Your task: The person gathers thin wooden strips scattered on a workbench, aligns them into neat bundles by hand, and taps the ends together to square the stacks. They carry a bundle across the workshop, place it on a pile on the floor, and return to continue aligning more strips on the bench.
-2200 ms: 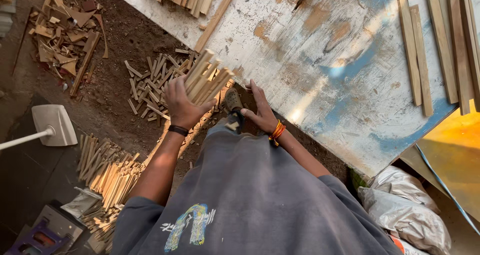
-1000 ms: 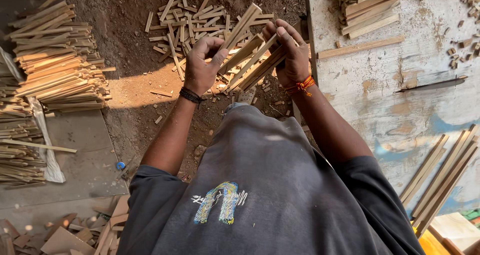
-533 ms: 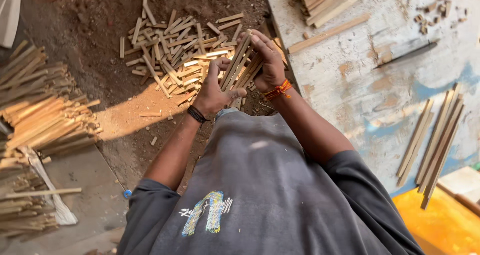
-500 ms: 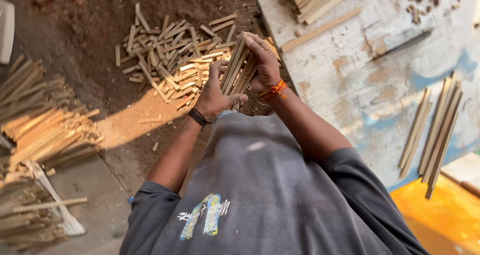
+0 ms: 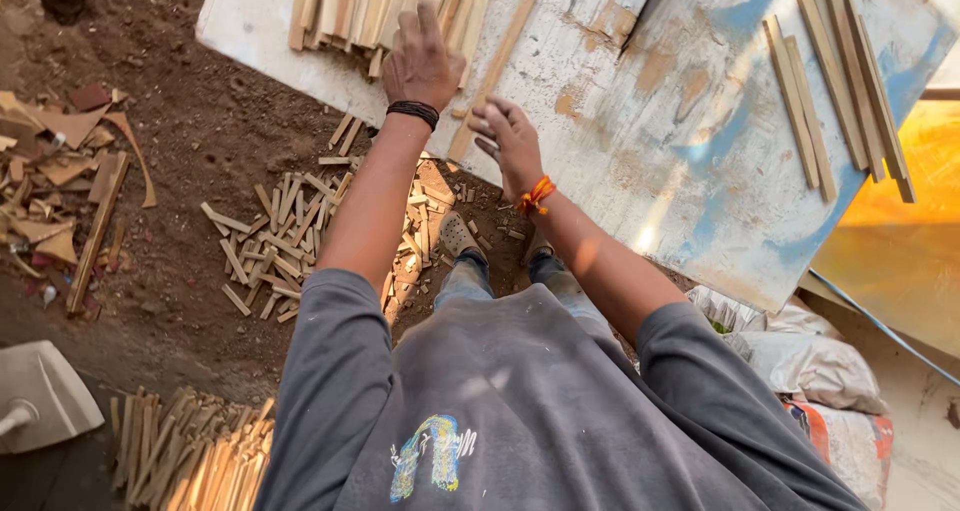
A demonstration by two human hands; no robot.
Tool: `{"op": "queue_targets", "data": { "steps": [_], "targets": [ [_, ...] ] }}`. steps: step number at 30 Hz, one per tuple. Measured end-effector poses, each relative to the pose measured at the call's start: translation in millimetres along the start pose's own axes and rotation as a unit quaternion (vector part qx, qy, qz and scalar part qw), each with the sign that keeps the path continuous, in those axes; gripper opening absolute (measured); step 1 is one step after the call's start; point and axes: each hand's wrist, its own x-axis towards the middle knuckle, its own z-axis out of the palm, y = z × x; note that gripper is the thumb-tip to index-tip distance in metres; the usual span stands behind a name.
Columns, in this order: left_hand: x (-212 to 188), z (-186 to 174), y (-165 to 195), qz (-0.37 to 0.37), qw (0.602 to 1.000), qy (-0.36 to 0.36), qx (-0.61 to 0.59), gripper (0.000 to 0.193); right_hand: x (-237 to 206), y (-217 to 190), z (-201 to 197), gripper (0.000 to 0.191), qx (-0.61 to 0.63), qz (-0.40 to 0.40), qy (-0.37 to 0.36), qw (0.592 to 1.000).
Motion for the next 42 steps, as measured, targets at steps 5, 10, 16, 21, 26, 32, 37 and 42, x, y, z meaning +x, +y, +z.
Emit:
{"op": "queue_targets", "data": {
  "steps": [5,10,16,21,26,32,37,42],
  "targets": [
    [6.1,31.9,15.6,0.014,0.977,0.028,0.21,0.068,-62.0,45.5,-82.2,0.049,-0.052,0.029,-0.012,0.998],
    [-8.6,58.9,47.4,-0.017,0.986,0.024,0.167,0.091,-154.1,61.4,-207.8,0.047,-0.13,0.06,0.132,0.981],
    [-3.2,71.7,64.5,0.083,0.949,0.097,0.29,0.062,-226.2,51.2,-345.0,0.042,-0.217,-0.046,0.281,0.934],
    [-40.3,63.8,49.9,0.031,0.968,0.037,0.248,0.077,-204.9,-13.8,-452.5,0.05,-0.41,-0.163,0.349,0.827],
    [-145.8,71.7,85.7,0.05,0.953,0.076,0.289,0.057,-131.7,-98.1,-554.8,0.072,-0.634,-0.199,0.283,0.691],
    [-296.5,104.9,207.7,-0.004,0.996,-0.009,0.088,0.039,-30.4,-144.2,-626.6,0.072,-0.702,-0.19,0.243,0.642],
    [-330.3,156.2,363.6,-0.004,0.965,-0.161,-0.207,0.025,-27.0,-125.7,-633.1,0.052,-0.582,-0.135,0.186,0.78],
    [-266.5,223.3,511.4,-0.238,0.686,-0.314,-0.611,0.068,-83.1,-67.9,-594.5,0.048,-0.157,-0.04,0.076,0.984]
  ]
}}
